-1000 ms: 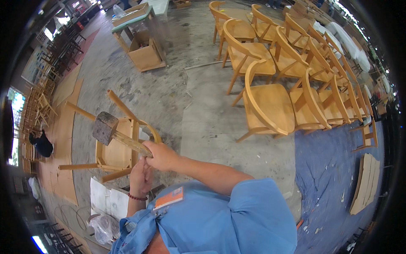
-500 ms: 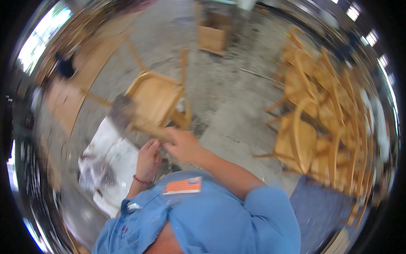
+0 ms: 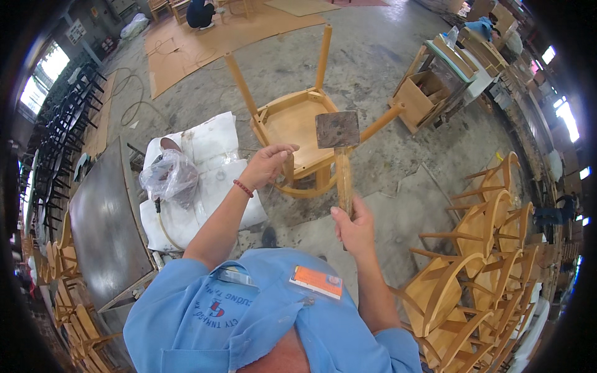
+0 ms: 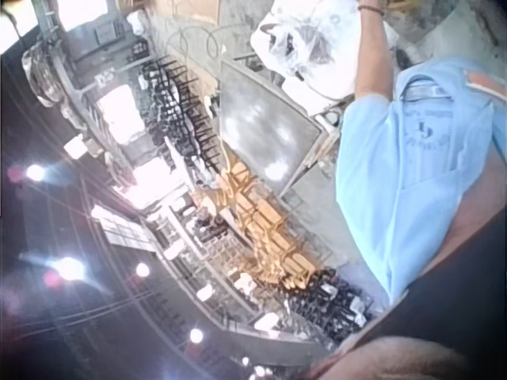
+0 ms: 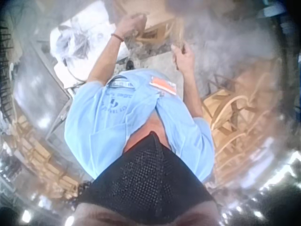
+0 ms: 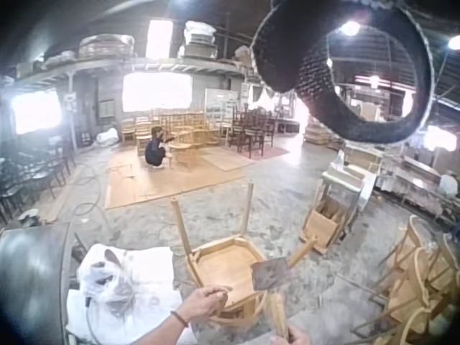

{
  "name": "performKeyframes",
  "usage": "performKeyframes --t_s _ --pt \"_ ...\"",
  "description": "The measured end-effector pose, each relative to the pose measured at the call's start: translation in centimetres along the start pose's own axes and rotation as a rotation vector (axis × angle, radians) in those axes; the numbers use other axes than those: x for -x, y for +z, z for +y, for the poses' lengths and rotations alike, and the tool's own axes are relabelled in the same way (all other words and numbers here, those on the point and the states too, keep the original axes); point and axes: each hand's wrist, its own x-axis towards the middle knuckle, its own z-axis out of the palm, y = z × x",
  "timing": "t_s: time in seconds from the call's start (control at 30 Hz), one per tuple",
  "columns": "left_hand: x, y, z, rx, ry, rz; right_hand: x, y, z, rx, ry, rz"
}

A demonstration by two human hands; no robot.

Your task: The person assembles wooden chairs by inserting dowels into leg holes and tapping them with a hammer. The person also uses a power sander on the chair seat and wipes the surface with a cloth. Completed chairs are moved and stacked with other chairs.

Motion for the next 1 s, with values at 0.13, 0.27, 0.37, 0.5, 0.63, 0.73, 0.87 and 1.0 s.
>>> performKeyframes --t_s 0.13,0.27,0.37,0.5,0.63,0.73,0.87,1.0 --pt "-0.4 0.1 -0.7 0.083 -0.025 -0.076 0.5 0.0 0.9 0.019 0.046 -0.001" --pt "-0.5 -0.6 -1.3 0.101 -0.071 -0.076 0.8 0.5 0.9 -0.001 0.073 -0.012" --pt "-0.7 -0.6 -1.6 0.107 -0.033 -0.057 0.9 0.5 1.1 0.032 0.073 -0.007" --pt "-0.7 -1.0 -2.1 0.168 0.006 -0.103 1.1 0.7 1.0 0.065 0.084 -0.015" --pt "-0.8 -1.0 -2.0 0.117 0.014 -0.116 1.2 0.5 1.2 0.079 0.072 -0.043" --pt "-0.8 -0.9 -1.7 0.062 0.004 -0.121 1.3 0.8 1.0 0.088 0.082 -0.054" --pt "-0.8 -1.0 -1.6 -0.009 0.023 -0.126 1.8 1.2 -0.9 0.225 0.139 -0.042" --pt "-1.0 -1.3 -1.9 -0.037 0.021 -0.139 2.2 1.4 -2.0 0.441 -0.035 0.029"
